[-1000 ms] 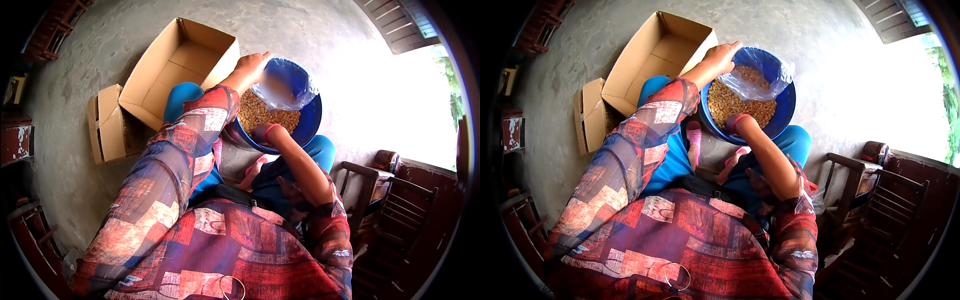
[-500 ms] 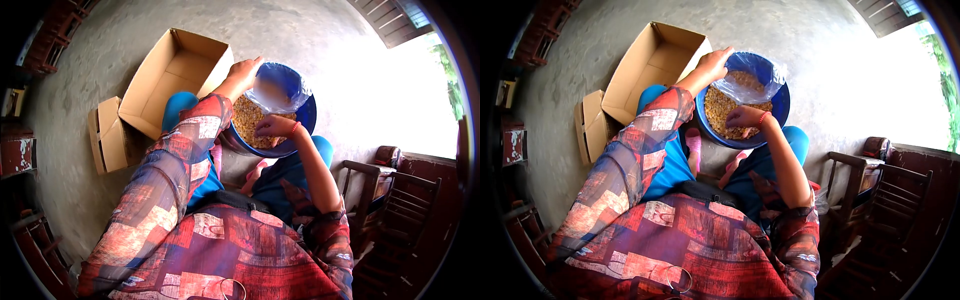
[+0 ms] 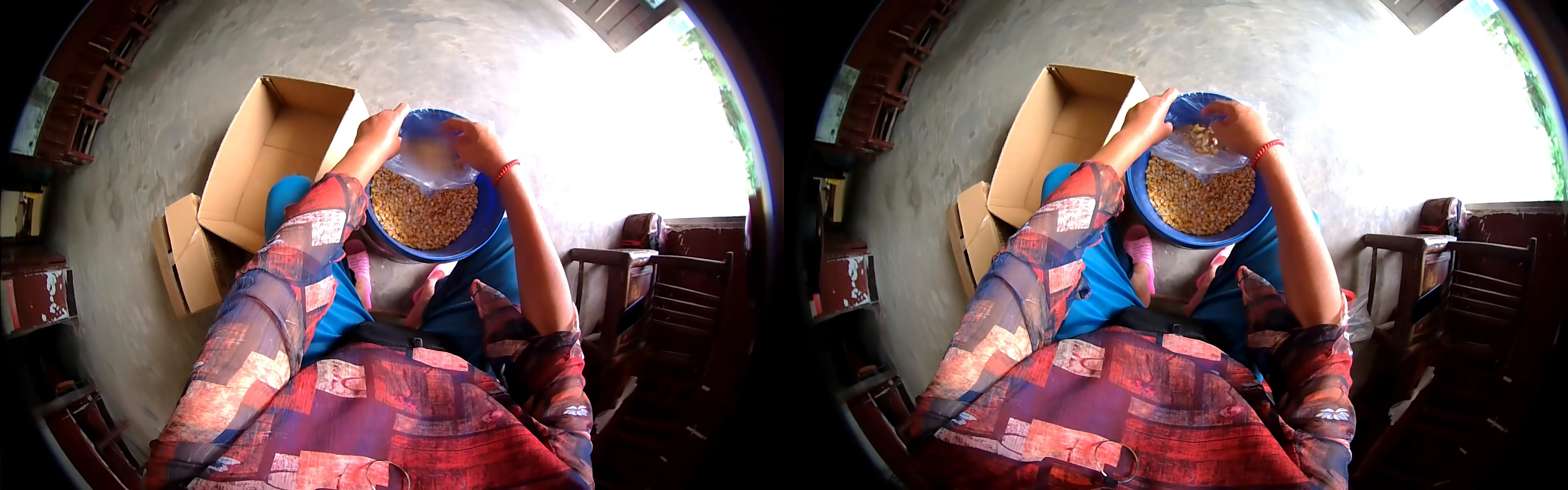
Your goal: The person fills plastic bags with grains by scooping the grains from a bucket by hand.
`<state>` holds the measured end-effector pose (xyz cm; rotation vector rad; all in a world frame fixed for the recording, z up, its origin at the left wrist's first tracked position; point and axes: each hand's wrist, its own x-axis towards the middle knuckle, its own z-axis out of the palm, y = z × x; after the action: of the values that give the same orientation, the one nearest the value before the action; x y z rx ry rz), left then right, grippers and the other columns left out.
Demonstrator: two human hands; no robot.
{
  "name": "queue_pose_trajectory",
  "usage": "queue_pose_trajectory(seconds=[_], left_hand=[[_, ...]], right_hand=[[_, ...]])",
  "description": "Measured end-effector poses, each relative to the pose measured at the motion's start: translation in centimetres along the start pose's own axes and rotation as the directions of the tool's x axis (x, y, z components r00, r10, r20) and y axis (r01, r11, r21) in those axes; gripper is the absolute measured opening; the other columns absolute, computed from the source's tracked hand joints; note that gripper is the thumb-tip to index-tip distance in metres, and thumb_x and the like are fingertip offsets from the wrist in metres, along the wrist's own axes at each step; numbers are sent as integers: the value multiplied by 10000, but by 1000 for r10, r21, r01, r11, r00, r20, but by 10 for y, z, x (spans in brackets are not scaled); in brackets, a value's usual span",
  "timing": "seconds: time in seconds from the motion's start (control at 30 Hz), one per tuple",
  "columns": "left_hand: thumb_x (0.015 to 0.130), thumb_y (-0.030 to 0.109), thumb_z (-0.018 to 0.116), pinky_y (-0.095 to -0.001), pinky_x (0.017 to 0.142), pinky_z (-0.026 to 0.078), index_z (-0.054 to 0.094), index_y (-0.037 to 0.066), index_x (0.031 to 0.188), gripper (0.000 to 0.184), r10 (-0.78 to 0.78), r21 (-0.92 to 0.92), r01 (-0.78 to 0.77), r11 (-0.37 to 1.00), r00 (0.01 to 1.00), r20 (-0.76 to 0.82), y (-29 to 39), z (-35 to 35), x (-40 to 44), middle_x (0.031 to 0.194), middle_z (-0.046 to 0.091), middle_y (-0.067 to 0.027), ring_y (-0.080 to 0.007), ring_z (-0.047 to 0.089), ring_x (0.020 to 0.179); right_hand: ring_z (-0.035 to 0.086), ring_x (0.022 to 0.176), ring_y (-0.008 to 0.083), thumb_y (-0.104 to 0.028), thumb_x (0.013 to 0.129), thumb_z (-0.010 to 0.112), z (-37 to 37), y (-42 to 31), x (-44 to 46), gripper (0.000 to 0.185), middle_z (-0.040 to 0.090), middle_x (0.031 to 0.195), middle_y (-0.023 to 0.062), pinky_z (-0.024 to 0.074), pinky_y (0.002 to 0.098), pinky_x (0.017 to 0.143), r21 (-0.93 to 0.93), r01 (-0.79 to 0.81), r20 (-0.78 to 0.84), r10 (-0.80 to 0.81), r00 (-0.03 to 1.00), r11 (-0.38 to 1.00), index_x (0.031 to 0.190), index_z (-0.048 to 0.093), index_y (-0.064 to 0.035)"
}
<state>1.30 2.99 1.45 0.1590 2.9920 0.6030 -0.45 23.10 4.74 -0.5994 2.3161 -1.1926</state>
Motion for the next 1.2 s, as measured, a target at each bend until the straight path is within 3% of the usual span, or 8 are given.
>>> queue_pose_trajectory(seconds=[0.1, 0.17, 0.2, 0.23, 0.4, 0.7, 0.9, 1.2], left_hand=[[694, 119, 604, -425, 686, 482, 411, 119, 1143, 489, -6, -1, 6, 1000, 1000, 12, 3, -4, -2, 919, 599, -154, -342, 589, 854], [677, 120, 605, -434, 684, 475, 398, 133, 1179, 543, -12, -15, 12, 1000, 1000, 23, 3, -4, -1, 937, 592, -154, -350, 582, 851], [673, 117, 603, -436, 681, 475, 402, 133, 1173, 539, -15, -15, 16, 1000, 1000, 25, 1, -2, 0, 933, 592, -155, -354, 582, 843], [669, 114, 601, -437, 678, 475, 407, 133, 1168, 536, -16, -13, 17, 1000, 1000, 24, 0, -2, 1, 928, 593, -155, -357, 582, 835], [648, 89, 602, -451, 678, 467, 427, 115, 1125, 510, 89, -72, -96, 993, 992, -90, -13, 16, 8, 875, 596, -182, -373, 581, 828], [631, 76, 585, -450, 660, 472, 429, 118, 1133, 527, 133, -58, -146, 988, 972, -192, -23, 17, 1, 850, 594, -172, -367, 578, 816], [610, 55, 641, -426, 734, 475, 346, 179, 1230, 698, 79, -85, -78, 993, 997, 8, -24, 8, 0, 940, 578, -167, -355, 572, 884], [621, 49, 629, -421, 735, 471, 346, 199, 1244, 700, 66, -135, -88, 987, 986, -156, -30, 25, -8, 951, 581, -174, -347, 570, 890]], right_hand=[[549, 953, 323, -156, 735, 588, -14, 11, -1, 346, 568, 1072, 108, 465, 383, 790, -338, -35, -220, -43, 975, 941, 1080, 569, -141], [542, 910, 344, -166, 742, 593, -15, 23, -7, 404, 543, 1095, 150, 446, 385, 820, -596, -16, -463, -327, 824, 803, 1140, 527, -178], [450, 1091, 286, -249, 759, 592, -14, 29, -9, 427, 514, 1149, 79, 403, 407, 877, -559, -119, -466, -193, 863, 821, 1171, 492, -201], [492, 1036, 331, -264, 797, 547, -10, 44, -8, 405, 530, 1118, 107, 428, 419, 842, -618, -116, -445, -224, 867, 777, 1189, 470, -201], [563, 745, 426, -296, 868, 386, 5, 68, -11, 239, 584, 789, 244, 440, 506, 641, -344, -178, -551, -44, 834, 922, 1019, 533, -184], [561, 660, 428, -214, 856, 388, 17, 79, 1, 166, 572, 712, 238, 431, 506, 561, -392, -125, -530, -112, 841, 911, 957, 497, -139], [576, 681, 410, -242, 877, 361, 19, 87, 4, 197, 593, 734, 219, 443, 501, 588, -381, -158, -552, -87, 829, 911, 984, 496, -147], [570, 790, 398, -272, 877, 368, 10, 85, 3, 208, 601, 855, 195, 453, 470, 662, -300, -211, -521, 25, 853, 930, 1008, 484, -159]])
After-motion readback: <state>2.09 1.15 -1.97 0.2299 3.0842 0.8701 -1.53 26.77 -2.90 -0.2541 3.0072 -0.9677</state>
